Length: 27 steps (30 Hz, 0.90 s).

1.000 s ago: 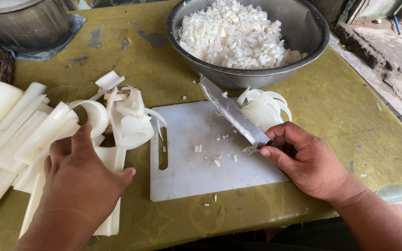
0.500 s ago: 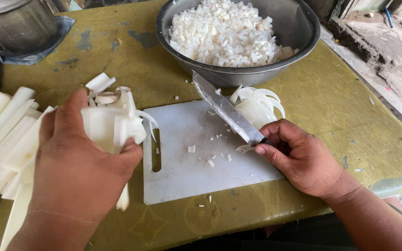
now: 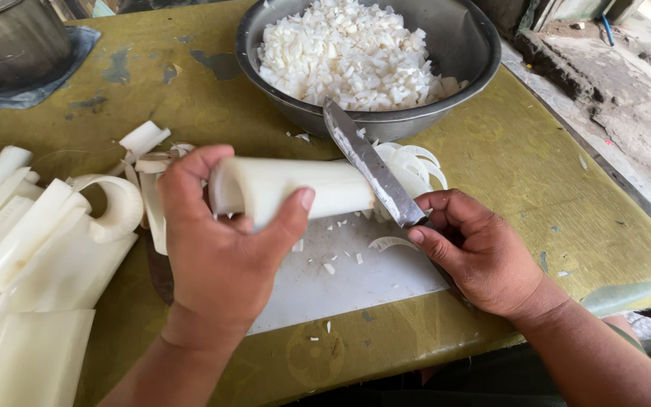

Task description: The person slices a white cylindrical vegetable into thin rings on a cutting board using a knife. The slices accumulate on the board and are later transferred into a nearby metal bowl.

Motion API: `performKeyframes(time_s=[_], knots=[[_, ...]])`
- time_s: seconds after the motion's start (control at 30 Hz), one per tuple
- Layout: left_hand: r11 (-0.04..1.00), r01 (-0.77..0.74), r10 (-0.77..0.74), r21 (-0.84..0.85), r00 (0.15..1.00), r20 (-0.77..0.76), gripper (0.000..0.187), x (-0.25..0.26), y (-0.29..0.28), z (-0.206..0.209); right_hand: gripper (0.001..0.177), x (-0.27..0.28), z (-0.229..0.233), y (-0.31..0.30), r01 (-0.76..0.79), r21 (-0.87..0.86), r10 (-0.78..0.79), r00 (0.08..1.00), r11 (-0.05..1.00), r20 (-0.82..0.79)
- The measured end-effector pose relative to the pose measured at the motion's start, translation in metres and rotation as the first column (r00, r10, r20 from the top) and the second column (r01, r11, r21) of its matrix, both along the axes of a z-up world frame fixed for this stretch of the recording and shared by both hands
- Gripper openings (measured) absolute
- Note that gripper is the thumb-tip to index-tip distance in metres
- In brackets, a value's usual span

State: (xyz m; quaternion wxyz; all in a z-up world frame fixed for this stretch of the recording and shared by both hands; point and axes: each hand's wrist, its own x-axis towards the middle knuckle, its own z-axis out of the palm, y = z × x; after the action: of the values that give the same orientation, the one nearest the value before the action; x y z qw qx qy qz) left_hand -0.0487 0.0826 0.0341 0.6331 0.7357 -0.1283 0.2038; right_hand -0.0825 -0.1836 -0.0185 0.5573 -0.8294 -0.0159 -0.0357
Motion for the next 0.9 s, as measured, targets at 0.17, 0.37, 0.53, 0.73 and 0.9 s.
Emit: performKeyframes(time_s=[0.17,0.37,0.53,0.73,0.9], knots=[[0.979,0.197,-0.2,0.041,0.976,0.086,0.07,-0.015,0.009,-0.025,0.036,-0.001,-0.003,-0.004,0.02,-0.029,-0.02,1.0,0.999,0.016],[0.811,-0.084,-0.055,0.579,0.974,0.219,0.067,-0.027,0.03,-0.029,0.033,-0.001,-0.004,-0.004,-0.038,-0.055,0.042,0.997,0.998,0.062],[0.669,-0.104,0.026,0.736,0.993,0.116,0.066,-0.03,0.03,-0.028,0.031,-0.004,0.0,-0.003,-0.052,-0.055,0.054,0.998,0.997,0.034],[0.505,-0.143,0.17,0.851,0.983,0.065,0.076,-0.027,0.016,-0.023,0.025,-0.004,0.028,0.017,-0.002,-0.321,-0.015,0.999,0.947,-0.051],[0.473,-0.093,0.262,0.876,0.964,-0.039,0.076,-0.028,0.006,-0.017,0.033,-0.008,0.051,0.034,-0.013,-0.602,-0.083,0.988,0.798,-0.131]])
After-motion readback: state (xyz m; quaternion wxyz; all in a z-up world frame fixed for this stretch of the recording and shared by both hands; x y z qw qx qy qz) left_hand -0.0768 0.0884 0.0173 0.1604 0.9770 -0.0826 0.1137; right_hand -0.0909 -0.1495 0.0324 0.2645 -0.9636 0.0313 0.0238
